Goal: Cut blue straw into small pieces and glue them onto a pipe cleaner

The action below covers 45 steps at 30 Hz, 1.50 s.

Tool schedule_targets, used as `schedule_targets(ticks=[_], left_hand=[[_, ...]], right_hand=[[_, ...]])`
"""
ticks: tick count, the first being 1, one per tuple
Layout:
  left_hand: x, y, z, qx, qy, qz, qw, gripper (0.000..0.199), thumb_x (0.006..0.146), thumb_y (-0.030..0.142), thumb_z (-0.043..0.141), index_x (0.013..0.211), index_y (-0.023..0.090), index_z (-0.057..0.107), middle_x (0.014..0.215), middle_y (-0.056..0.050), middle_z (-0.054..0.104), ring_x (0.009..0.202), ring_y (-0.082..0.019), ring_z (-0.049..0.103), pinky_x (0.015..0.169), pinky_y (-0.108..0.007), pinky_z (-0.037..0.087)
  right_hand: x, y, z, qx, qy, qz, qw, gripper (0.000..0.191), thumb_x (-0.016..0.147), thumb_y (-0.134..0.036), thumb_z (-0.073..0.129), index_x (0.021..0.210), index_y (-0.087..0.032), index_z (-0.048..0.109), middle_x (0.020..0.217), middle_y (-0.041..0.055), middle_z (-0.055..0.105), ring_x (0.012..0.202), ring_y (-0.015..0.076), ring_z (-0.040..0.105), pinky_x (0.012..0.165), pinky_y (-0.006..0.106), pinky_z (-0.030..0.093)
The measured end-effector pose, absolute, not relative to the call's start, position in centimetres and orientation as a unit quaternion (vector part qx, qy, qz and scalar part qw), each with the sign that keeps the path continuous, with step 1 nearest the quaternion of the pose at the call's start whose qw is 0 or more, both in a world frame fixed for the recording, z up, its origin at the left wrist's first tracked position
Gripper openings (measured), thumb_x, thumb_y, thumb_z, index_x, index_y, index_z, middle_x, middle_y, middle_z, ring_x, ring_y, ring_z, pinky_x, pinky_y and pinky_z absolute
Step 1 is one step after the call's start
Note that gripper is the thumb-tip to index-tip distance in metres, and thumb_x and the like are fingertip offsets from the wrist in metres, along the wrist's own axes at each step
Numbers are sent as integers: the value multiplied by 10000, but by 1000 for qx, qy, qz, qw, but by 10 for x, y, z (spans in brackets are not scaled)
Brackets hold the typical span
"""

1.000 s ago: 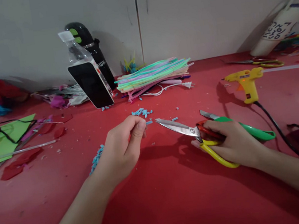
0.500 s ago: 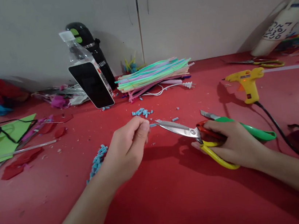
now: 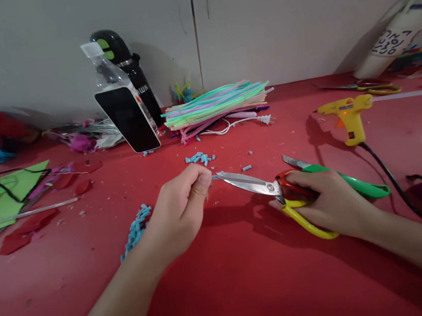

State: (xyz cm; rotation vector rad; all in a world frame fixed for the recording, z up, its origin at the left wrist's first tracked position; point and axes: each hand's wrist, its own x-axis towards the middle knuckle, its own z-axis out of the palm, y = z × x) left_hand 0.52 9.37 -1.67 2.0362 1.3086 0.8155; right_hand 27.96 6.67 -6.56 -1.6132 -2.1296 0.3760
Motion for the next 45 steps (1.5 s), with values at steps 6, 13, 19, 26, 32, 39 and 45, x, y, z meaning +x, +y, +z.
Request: schedule_targets(ticks=[6, 13, 19, 26, 32, 39, 45], left_hand=[[6, 93, -16, 765, 490, 303, 288, 301, 996, 361, 362, 765, 198, 466, 668, 14, 471, 591, -113, 411, 526, -242, 343], [6, 94, -17, 766, 489, 307, 283, 303, 994, 353, 361, 758, 195, 465, 667, 13, 473, 593, -114, 417, 530, -244, 342], [6, 94, -17, 765, 487, 308, 289, 299, 1001, 349, 352, 769, 195, 462, 684, 15, 485, 612, -114, 427, 555, -247, 350], [6, 93, -18, 761, 488, 314, 290, 285, 998, 339, 369, 770, 194, 461, 680, 19, 472, 603, -110, 412, 552, -248, 343], [6, 94, -18, 762, 488, 312, 289, 293, 998, 345, 364, 763, 196, 456, 683, 17, 483, 608, -111, 423, 558, -248, 349], [6, 94, -18, 762, 485, 316, 291, 296, 994, 352, 360, 765, 195, 462, 679, 6, 489, 611, -121, 434, 547, -248, 351], [7, 94, -17, 758, 489, 316, 295, 296, 994, 349, 364, 762, 196, 466, 680, 7, 495, 619, -120, 440, 553, -246, 359]], right_hand=[[281, 67, -67, -586, -768, 142, 214, 375, 754, -424, 684, 625, -212, 402, 567, -53, 345, 551, 110, 272, 491, 251, 268], [281, 68, -67, -585, -771, 129, 214, 343, 745, -378, 697, 623, -203, 429, 564, -56, 338, 543, 100, 269, 479, 239, 270], [281, 67, -66, -584, -768, 140, 222, 407, 771, -479, 677, 628, -205, 412, 570, -53, 329, 552, 104, 269, 480, 238, 268], [282, 67, -68, -576, -774, 145, 219, 351, 769, -398, 669, 627, -208, 410, 573, -43, 364, 549, 110, 309, 489, 250, 265], [281, 68, -68, -574, -776, 138, 220, 375, 772, -426, 663, 628, -207, 395, 575, -43, 363, 549, 108, 300, 491, 250, 256], [281, 66, -67, -584, -769, 152, 210, 358, 764, -417, 660, 631, -216, 394, 569, -42, 366, 556, 120, 298, 499, 264, 260], [283, 67, -69, -574, -778, 142, 213, 308, 746, -336, 671, 636, -208, 414, 575, -47, 361, 558, 111, 299, 497, 251, 277]])
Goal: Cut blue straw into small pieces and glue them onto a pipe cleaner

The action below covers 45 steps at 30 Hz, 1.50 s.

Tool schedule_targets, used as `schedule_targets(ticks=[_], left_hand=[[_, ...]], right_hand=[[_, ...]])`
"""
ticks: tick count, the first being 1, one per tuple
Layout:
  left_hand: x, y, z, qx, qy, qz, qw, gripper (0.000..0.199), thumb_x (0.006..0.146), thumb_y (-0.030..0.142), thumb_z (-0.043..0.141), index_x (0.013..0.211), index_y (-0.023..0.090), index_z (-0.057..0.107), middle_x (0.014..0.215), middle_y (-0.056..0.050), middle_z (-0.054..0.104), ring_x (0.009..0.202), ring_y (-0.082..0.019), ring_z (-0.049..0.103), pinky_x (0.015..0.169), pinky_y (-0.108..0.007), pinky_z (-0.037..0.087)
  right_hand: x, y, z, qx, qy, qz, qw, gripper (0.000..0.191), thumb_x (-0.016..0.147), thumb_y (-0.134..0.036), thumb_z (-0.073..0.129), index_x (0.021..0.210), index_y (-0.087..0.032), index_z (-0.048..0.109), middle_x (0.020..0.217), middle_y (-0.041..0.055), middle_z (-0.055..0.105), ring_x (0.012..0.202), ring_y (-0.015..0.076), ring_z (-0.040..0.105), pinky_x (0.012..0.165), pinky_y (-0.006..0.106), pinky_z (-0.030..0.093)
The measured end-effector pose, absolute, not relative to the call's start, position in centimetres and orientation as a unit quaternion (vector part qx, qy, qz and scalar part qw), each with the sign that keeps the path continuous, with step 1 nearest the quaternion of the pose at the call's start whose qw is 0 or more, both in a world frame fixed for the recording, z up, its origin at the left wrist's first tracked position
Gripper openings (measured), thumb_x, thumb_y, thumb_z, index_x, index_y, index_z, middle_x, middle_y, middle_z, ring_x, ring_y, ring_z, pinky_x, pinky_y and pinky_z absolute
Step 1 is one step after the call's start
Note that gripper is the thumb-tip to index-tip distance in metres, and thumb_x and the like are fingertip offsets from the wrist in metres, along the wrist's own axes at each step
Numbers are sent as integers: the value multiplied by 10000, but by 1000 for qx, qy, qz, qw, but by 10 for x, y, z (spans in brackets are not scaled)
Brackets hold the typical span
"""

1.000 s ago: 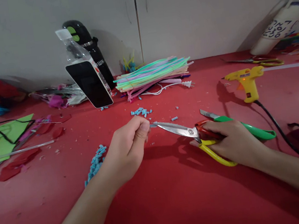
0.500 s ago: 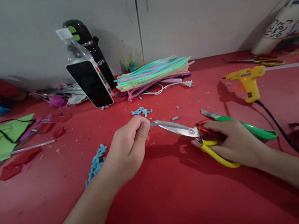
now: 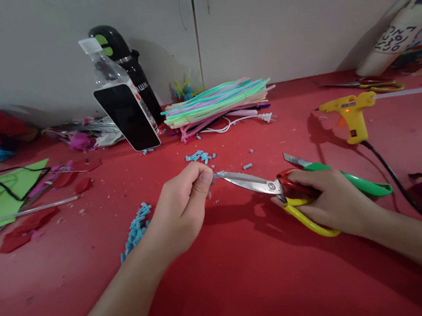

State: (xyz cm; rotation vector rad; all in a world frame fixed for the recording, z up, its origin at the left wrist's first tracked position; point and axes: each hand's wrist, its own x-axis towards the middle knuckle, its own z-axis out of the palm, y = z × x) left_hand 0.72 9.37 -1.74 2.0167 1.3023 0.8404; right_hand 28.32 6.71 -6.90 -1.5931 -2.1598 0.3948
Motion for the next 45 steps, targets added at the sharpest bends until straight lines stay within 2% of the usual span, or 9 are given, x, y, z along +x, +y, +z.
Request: schedule_targets(ticks=[9, 24, 30, 36, 45], left_hand=[[6, 94, -15, 751, 500, 318, 292, 311, 991, 371, 363, 751, 201, 465, 690, -1, 506, 616, -128, 452, 527, -256, 340], [5, 95, -17, 753, 487, 320, 305, 291, 1002, 352, 366, 775, 197, 463, 693, 13, 495, 626, -111, 426, 557, -250, 353], [6, 95, -19, 753, 489, 319, 302, 295, 1001, 354, 370, 773, 196, 468, 694, 18, 498, 630, -106, 430, 561, -244, 352], [5, 96, -19, 754, 490, 320, 297, 302, 1002, 358, 362, 770, 197, 470, 698, 15, 510, 637, -110, 446, 565, -249, 352], [4, 98, -21, 761, 486, 324, 284, 277, 997, 348, 382, 787, 197, 480, 691, 20, 497, 618, -105, 426, 560, -244, 347]], right_hand=[[280, 67, -66, -581, -772, 126, 225, 404, 778, -496, 660, 623, -203, 429, 564, -45, 338, 530, 101, 289, 465, 243, 255], [279, 66, -64, -581, -769, 151, 218, 393, 765, -456, 667, 624, -213, 391, 573, -50, 338, 557, 113, 286, 485, 251, 267], [281, 68, -67, -584, -771, 142, 213, 378, 768, -458, 669, 622, -209, 426, 575, -49, 365, 557, 111, 291, 493, 252, 267], [280, 67, -66, -598, -760, 136, 217, 414, 773, -478, 669, 615, -204, 401, 572, -53, 300, 558, 107, 247, 487, 247, 258], [280, 66, -67, -584, -765, 154, 222, 342, 760, -434, 674, 650, -211, 440, 570, -46, 386, 549, 110, 297, 486, 254, 254]])
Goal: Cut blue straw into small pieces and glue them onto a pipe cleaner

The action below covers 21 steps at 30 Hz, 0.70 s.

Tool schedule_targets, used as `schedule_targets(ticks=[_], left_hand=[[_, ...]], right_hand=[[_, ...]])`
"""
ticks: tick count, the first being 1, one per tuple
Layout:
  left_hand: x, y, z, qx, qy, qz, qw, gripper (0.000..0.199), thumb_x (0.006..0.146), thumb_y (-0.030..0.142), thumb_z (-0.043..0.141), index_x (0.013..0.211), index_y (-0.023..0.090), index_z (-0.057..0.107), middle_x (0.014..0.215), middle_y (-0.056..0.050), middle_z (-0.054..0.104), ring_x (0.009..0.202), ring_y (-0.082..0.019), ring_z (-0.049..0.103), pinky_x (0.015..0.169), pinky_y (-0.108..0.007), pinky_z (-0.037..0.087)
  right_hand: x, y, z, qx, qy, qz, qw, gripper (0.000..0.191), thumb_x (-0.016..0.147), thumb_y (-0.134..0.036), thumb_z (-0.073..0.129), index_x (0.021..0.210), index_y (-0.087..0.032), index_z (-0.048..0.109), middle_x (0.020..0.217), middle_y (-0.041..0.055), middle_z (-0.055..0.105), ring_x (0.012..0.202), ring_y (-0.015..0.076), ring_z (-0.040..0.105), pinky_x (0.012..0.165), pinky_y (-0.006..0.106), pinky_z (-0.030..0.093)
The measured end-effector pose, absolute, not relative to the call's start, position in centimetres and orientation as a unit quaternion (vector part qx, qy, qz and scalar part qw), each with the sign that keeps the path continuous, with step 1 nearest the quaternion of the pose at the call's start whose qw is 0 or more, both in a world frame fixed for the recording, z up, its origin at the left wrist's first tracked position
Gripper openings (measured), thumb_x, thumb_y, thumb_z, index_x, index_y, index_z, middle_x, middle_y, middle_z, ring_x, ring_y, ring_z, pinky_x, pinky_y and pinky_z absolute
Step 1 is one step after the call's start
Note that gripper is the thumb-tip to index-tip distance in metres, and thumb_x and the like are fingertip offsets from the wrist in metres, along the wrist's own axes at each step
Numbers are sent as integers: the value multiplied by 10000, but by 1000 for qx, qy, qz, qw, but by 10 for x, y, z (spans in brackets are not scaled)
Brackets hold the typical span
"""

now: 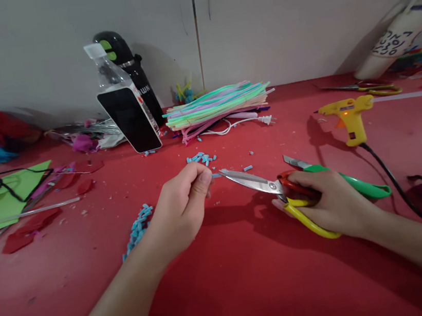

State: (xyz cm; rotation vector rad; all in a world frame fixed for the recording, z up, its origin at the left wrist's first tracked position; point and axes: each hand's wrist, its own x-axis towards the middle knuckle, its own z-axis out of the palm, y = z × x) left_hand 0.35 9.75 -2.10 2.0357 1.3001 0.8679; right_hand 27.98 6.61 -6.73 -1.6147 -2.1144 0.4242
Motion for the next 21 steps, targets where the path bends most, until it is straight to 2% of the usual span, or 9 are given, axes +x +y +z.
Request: schedule_targets(ticks=[8, 16, 21], left_hand=[[3, 98, -20, 768, 478, 323, 277, 261, 996, 340, 388, 803, 196, 490, 698, 21, 500, 617, -102, 424, 563, -240, 348], [3, 98, -22, 771, 475, 323, 277, 265, 997, 335, 385, 794, 196, 483, 693, 20, 500, 614, -102, 423, 559, -244, 346], [3, 98, -22, 768, 477, 324, 280, 256, 998, 331, 384, 805, 198, 484, 697, 23, 501, 613, -99, 421, 558, -241, 347]], right_hand=[[280, 66, -68, -591, -761, 160, 212, 352, 761, -450, 669, 644, -210, 440, 575, -45, 372, 551, 111, 290, 489, 261, 238], [281, 67, -69, -589, -766, 152, 210, 268, 748, -346, 664, 648, -210, 455, 574, -50, 386, 562, 114, 293, 510, 254, 270], [281, 67, -69, -590, -764, 146, 215, 284, 744, -324, 665, 624, -206, 436, 571, -54, 362, 565, 111, 276, 512, 249, 272]])
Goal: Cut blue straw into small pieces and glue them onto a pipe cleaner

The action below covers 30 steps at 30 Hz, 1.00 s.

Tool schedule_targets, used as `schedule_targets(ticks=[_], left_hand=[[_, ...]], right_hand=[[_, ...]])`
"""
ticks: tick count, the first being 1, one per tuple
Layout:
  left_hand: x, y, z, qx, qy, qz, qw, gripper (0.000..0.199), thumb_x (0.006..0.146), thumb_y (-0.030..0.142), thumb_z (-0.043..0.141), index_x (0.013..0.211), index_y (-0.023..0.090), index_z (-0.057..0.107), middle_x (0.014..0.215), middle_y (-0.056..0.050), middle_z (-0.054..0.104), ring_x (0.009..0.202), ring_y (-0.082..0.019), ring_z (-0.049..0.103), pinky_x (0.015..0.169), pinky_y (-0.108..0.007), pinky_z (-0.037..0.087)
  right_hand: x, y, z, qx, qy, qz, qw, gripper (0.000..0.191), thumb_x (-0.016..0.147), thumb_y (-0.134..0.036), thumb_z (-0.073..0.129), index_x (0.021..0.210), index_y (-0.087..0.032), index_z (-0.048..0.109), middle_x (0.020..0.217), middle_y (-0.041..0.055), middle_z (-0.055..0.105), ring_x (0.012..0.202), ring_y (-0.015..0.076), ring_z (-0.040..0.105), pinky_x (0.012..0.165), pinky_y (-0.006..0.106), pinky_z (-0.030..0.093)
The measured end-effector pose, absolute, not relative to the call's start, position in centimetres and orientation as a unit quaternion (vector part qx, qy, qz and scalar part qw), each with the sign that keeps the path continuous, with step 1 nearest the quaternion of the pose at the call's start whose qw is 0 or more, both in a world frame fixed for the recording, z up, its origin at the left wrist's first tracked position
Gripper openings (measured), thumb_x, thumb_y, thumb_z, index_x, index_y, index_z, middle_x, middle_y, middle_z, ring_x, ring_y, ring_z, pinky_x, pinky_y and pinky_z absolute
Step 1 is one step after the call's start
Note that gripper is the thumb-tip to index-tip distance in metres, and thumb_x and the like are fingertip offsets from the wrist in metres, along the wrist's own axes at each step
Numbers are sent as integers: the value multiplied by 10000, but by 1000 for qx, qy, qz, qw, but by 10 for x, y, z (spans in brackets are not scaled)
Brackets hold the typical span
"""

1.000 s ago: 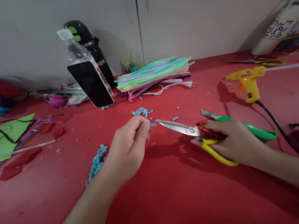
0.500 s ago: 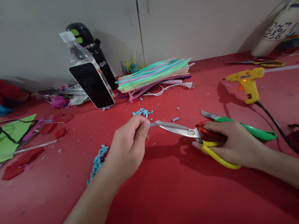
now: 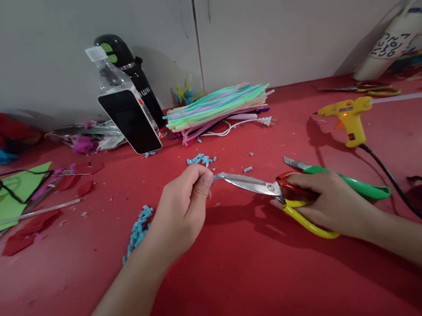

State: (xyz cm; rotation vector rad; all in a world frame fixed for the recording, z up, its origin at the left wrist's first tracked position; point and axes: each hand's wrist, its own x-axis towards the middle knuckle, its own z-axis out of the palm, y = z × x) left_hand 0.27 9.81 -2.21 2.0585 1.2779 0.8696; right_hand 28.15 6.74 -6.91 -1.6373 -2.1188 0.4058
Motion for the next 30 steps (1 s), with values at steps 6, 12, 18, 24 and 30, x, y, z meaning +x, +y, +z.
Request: schedule_targets(ticks=[6, 12, 18, 24, 30], left_hand=[[3, 98, -22, 770, 474, 325, 277, 259, 999, 331, 387, 798, 197, 482, 697, 26, 496, 615, -96, 421, 564, -238, 349], [3, 98, -23, 771, 475, 328, 270, 253, 998, 325, 385, 804, 193, 482, 703, 21, 485, 610, -102, 409, 564, -243, 340], [3, 99, -23, 776, 466, 332, 266, 251, 995, 316, 382, 809, 189, 494, 710, 7, 493, 641, -118, 435, 585, -249, 355], [4, 98, -22, 774, 474, 328, 264, 243, 993, 314, 389, 809, 193, 493, 716, 12, 494, 647, -113, 432, 587, -244, 354], [4, 98, -21, 774, 474, 326, 263, 248, 994, 316, 391, 803, 193, 492, 718, 12, 501, 653, -114, 436, 594, -245, 355]], right_hand=[[280, 68, -68, -595, -761, 144, 215, 368, 780, -423, 653, 616, -201, 410, 581, -52, 322, 572, 109, 261, 509, 243, 274], [280, 66, -67, -587, -766, 151, 214, 336, 763, -407, 670, 638, -209, 429, 569, -53, 353, 551, 108, 274, 487, 251, 250], [281, 66, -70, -584, -771, 148, 206, 308, 756, -347, 671, 641, -210, 420, 583, -50, 333, 558, 109, 266, 486, 251, 254], [281, 67, -69, -586, -774, 133, 202, 331, 738, -320, 674, 623, -208, 384, 563, -55, 329, 556, 107, 259, 484, 244, 255], [281, 69, -70, -590, -771, 124, 206, 341, 752, -360, 670, 611, -202, 401, 560, -55, 312, 557, 105, 248, 484, 242, 256]])
